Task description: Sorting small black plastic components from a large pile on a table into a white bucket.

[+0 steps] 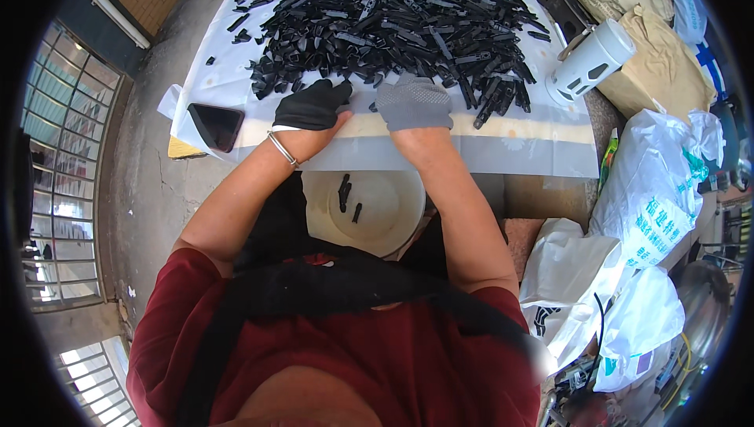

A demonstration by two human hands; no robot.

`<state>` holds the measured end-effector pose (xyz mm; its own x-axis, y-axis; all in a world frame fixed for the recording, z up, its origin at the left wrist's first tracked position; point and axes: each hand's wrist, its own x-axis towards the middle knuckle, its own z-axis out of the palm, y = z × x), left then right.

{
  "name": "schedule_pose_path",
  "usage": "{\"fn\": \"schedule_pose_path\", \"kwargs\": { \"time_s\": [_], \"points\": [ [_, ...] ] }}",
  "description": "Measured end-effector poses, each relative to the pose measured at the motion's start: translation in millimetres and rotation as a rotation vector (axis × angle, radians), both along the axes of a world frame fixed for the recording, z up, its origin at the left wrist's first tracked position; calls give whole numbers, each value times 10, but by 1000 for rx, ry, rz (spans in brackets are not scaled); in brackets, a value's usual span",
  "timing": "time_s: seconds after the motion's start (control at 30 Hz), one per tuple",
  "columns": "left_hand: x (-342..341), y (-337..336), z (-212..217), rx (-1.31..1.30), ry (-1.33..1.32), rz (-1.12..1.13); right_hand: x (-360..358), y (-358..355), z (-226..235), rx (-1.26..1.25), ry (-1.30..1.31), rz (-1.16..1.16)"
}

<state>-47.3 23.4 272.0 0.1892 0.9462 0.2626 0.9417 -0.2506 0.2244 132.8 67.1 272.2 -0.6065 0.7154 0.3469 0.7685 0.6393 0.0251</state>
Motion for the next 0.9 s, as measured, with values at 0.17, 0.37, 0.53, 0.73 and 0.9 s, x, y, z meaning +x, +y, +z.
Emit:
{"fn": "schedule_pose_path", "kwargs": {
  "time_s": [0.17, 0.37, 0.53, 0.73, 0.9],
  "points": [
    [-13, 139, -182, 48, 43, 23, 63, -58, -56, 169, 136, 192],
    [-130, -79, -102, 62, -273, 52, 4, -343, 35, -136, 488, 154],
    [-154, -337, 101, -228, -419, -155, -75, -506, 77, -382, 467, 376],
    [-199, -452, 136, -258, -735, -426, -59, -493, 104, -519, 449, 540],
    [-156, -527, 226, -586, -883, -160, -61, -506, 124, -578, 434, 395]
  ]
}}
